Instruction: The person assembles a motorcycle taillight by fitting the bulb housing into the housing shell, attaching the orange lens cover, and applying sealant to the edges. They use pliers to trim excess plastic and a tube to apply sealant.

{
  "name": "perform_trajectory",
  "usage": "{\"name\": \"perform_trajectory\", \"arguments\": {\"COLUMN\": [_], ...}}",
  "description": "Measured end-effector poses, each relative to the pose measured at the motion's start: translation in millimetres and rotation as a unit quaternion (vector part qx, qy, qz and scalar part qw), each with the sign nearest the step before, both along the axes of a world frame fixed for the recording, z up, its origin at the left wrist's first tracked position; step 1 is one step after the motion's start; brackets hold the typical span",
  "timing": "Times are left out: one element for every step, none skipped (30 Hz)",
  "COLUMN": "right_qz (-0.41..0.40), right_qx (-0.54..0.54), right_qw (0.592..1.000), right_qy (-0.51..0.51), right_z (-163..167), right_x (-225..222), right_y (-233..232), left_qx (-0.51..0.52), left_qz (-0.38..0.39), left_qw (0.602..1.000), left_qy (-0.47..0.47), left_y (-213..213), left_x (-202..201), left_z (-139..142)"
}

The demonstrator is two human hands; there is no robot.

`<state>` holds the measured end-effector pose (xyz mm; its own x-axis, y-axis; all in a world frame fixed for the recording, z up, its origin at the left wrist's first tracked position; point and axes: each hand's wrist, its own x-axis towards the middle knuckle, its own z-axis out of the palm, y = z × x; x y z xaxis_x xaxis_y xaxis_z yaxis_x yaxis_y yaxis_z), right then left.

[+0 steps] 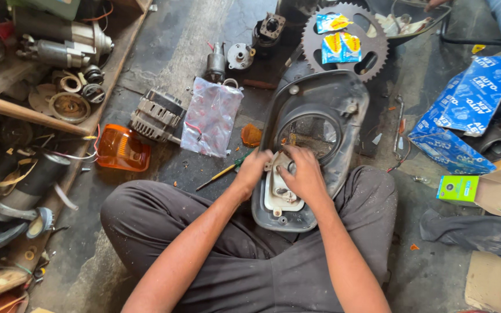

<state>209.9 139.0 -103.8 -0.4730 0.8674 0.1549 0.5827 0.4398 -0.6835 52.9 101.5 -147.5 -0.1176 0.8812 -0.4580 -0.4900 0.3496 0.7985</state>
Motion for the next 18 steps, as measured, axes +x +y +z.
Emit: {"name": "perform_trajectory", "arguments": {"right_qz": [-0.013,-0.026,-0.032,-0.039,-0.047,-0.051,-0.056,-0.060,-0.060,-0.058,-0.057,-0.055,-0.053,-0.052,-0.053,-0.055,-0.057,-0.057], "right_qx": [-0.016,-0.031,-0.035,-0.039,-0.044,-0.044,-0.044,-0.044,-0.046,-0.049,-0.051,-0.050,-0.048,-0.046,-0.045,-0.044,-0.043,-0.041], "right_qw": [1.000,0.998,0.998,0.997,0.996,0.996,0.996,0.995,0.995,0.994,0.994,0.994,0.994,0.994,0.994,0.994,0.994,0.994], "right_qy": [-0.022,-0.044,-0.047,-0.052,-0.056,-0.058,-0.059,-0.061,-0.068,-0.075,-0.081,-0.083,-0.084,-0.085,-0.086,-0.086,-0.087,-0.087], "right_z": [-3,-5,-6,-5,-5,-5,-6,-6,-6,-7,-7,-8,-9,-10,-11,-13,-14,-15], "right_x": [-1,-1,-2,-2,-2,-2,-3,-4,-5,-6,-6,-7,-7,-6,-6,-5,-4,-3], "right_y": [-1,-1,-1,0,1,1,2,3,4,4,5,5,6,6,7,7,8,9], "left_qx": [-0.029,-0.019,-0.008,0.001,0.007,0.014,0.023,0.026,0.028,0.029,0.036,0.043,0.050,0.045,0.039,0.034,0.061,0.089], "left_qz": [0.027,0.022,0.017,0.011,0.015,0.019,0.022,0.017,0.014,0.011,0.008,0.006,0.003,0.003,0.003,0.002,0.004,0.005], "left_qw": [0.991,0.987,0.983,0.977,0.985,0.991,0.996,0.997,0.998,0.999,0.999,0.999,0.998,0.998,0.997,0.996,0.988,0.977], "left_qy": [-0.129,-0.157,-0.185,-0.214,-0.171,-0.128,-0.085,-0.068,-0.050,-0.033,-0.012,0.009,0.030,0.049,0.067,0.085,0.139,0.192], "left_y": [2,5,7,8,9,9,11,12,13,13,14,14,15,15,15,15,14,13], "left_x": [-2,-4,-5,-5,-3,0,2,2,3,3,3,2,2,2,2,2,3,4], "left_z": [0,1,1,0,0,-1,-3,-4,-6,-8,-9,-10,-12,-13,-12,-10,-8,-6]}}
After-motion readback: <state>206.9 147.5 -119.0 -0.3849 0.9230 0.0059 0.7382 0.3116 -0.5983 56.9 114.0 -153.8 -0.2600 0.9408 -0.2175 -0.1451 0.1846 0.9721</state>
